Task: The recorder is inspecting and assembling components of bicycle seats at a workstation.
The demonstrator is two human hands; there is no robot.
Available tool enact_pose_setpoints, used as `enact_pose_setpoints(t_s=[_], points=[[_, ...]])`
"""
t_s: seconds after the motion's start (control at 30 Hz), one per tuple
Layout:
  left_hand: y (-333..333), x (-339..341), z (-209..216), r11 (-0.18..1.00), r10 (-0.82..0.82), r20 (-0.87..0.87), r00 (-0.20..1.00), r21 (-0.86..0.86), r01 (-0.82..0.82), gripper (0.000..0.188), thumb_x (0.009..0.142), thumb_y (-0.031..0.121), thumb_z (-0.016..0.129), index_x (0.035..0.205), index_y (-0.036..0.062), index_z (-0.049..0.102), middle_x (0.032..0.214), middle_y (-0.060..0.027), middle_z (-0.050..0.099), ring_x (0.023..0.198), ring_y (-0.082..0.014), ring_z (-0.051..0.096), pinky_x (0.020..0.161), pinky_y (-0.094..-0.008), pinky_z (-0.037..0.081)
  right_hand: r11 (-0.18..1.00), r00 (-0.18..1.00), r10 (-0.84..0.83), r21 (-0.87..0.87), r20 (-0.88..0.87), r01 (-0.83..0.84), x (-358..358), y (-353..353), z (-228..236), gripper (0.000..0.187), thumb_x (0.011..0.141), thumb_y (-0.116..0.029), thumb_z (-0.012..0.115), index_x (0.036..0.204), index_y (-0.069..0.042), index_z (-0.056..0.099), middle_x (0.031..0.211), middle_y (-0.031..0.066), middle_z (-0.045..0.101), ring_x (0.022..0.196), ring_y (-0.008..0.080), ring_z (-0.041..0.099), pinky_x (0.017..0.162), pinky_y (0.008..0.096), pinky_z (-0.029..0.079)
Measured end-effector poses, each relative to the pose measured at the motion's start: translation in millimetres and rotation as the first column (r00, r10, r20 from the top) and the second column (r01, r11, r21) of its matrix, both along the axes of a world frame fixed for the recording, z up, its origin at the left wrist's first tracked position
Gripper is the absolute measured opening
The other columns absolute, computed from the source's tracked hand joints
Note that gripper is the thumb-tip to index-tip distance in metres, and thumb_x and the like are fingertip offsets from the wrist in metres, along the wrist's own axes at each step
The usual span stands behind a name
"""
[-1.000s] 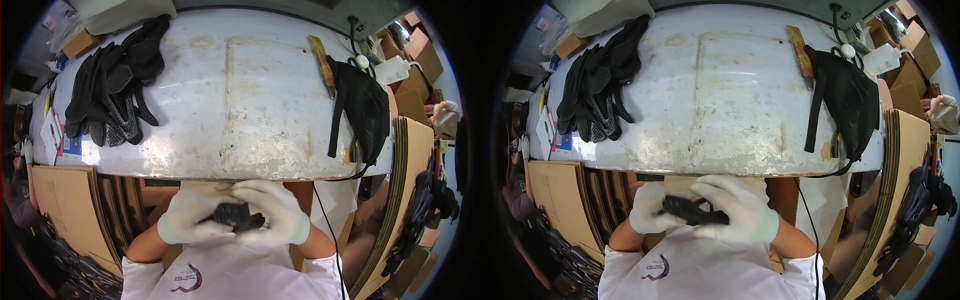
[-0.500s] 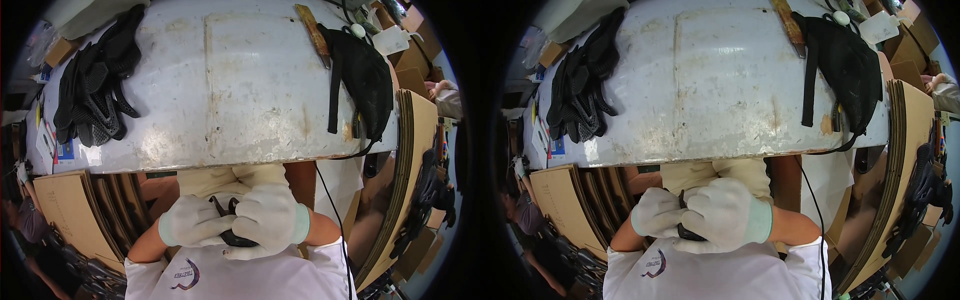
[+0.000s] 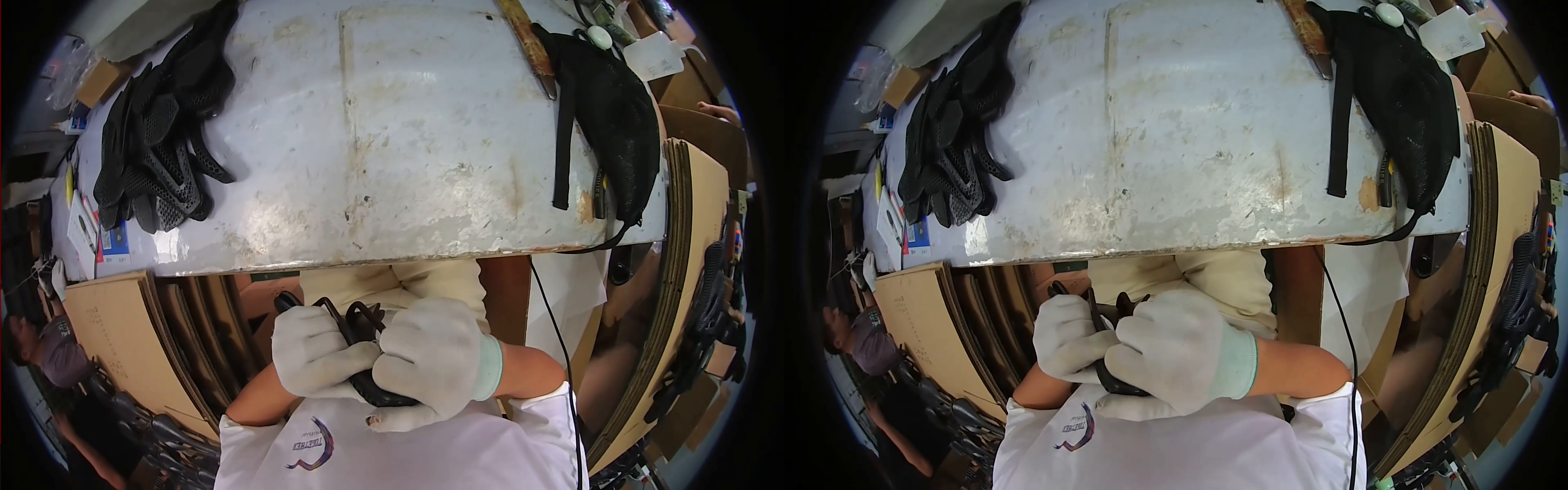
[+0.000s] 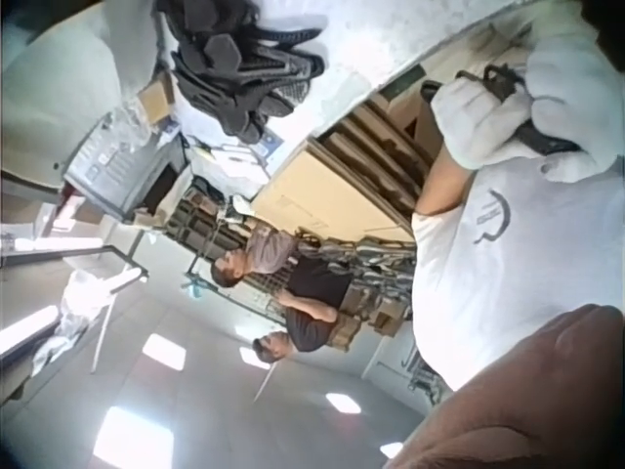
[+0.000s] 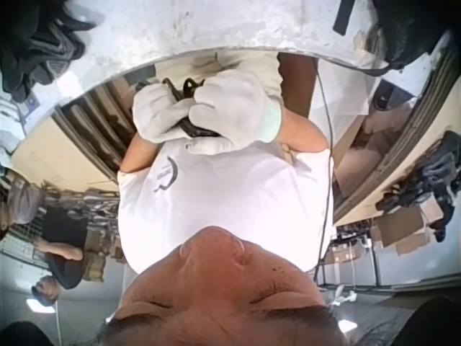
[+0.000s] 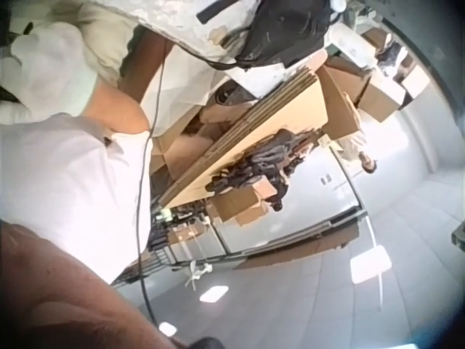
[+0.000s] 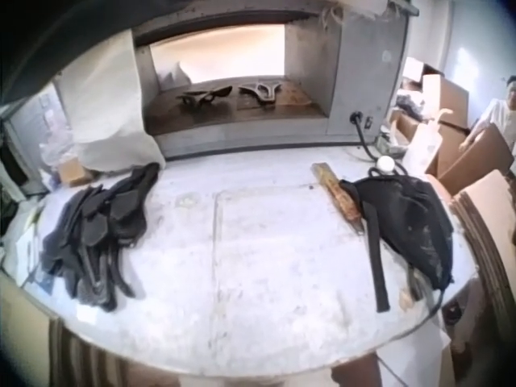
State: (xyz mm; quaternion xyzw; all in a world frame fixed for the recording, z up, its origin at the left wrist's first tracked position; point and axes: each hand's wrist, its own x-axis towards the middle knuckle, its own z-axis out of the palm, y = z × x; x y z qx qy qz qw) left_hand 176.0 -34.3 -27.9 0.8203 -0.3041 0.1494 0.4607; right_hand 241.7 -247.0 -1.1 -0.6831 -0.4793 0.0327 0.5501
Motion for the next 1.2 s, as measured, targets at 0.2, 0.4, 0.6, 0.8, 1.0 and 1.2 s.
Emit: enact_pose_setpoints(t_s=[0.2,0.4,0.6,0.8,1.0,1.2], points=[[0,2,10,1.000,-0.017,0.012,1.000,0.023,0.017,0.042,0.063,0.038,0.082,0.094,0.0098,0.078,0.062,0.0042,0.045,0.049,-0.0145,0.046,0.047,-0.0305,0.033,0.992,0.998,-0.067,0.109,-0.002,0.067,-12,8,-3,0.044,0.082,-0.045,0.079,0.065,-0.013,0.054,0.065,0.0027,0.041,0.051,0.0201,0.045,0.047,0.0365,0.035],[11,-2,-25,0.985,-0.053,0.042,0.998,-0.161,0.059,0.038,0.064,0.025,0.079,0.096,0.0038,0.078,0.059,0.0029,0.042,0.046,-0.0154,0.042,0.044,-0.0310,0.028,1.000,0.999,0.001,-0.021,-0.040,-0.002,-6,11,-3,0.052,0.081,-0.055,0.080,0.066,-0.012,0.054,0.064,0.0031,0.041,0.050,0.0204,0.046,0.045,0.0363,0.034],[12,-2,-28,0.969,-0.154,-0.027,0.988,-0.198,0.146,0.025,0.079,0.019,0.082,0.087,-0.0018,0.073,0.063,-0.0064,0.058,0.049,-0.0236,0.054,0.049,-0.0347,0.038,0.996,0.999,0.036,-0.085,0.020,-0.035,-4,8,-2,0.058,0.087,-0.061,0.075,0.067,-0.011,0.054,0.062,0.0025,0.041,0.050,0.0194,0.048,0.045,0.0358,0.034],[11,2,-23,0.961,-0.141,-0.006,0.990,-0.240,0.135,0.043,0.071,0.032,0.089,0.098,0.0017,0.076,0.057,0.0025,0.041,0.045,-0.0159,0.041,0.045,-0.0316,0.027,0.999,0.996,0.028,-0.027,0.081,-0.026,-10,11,-5,0.054,0.085,-0.057,0.075,0.068,-0.010,0.055,0.061,0.0030,0.042,0.049,0.0203,0.047,0.045,0.0350,0.035],[12,8,10,0.990,-0.130,-0.049,0.990,-0.062,0.127,0.051,0.068,0.043,0.087,0.098,0.0035,0.077,0.057,0.0029,0.041,0.045,-0.0147,0.044,0.045,-0.0312,0.030,0.994,0.998,0.061,0.088,0.014,-0.062,-6,5,-23,0.047,0.084,-0.047,0.077,0.067,-0.011,0.054,0.064,0.0038,0.043,0.052,0.0231,0.049,0.048,0.0372,0.039],[3,1,47,0.933,0.057,0.026,0.998,0.354,-0.062,0.042,0.078,0.031,0.082,0.110,0.0043,0.074,0.058,0.0075,0.047,0.047,-0.0111,0.050,0.045,-0.0265,0.036,1.000,0.999,0.000,-0.013,0.037,0.000,-4,-5,-12,0.043,0.081,-0.043,0.082,0.066,-0.010,0.059,0.069,0.0053,0.052,0.055,0.0241,0.054,0.048,0.0383,0.039]])
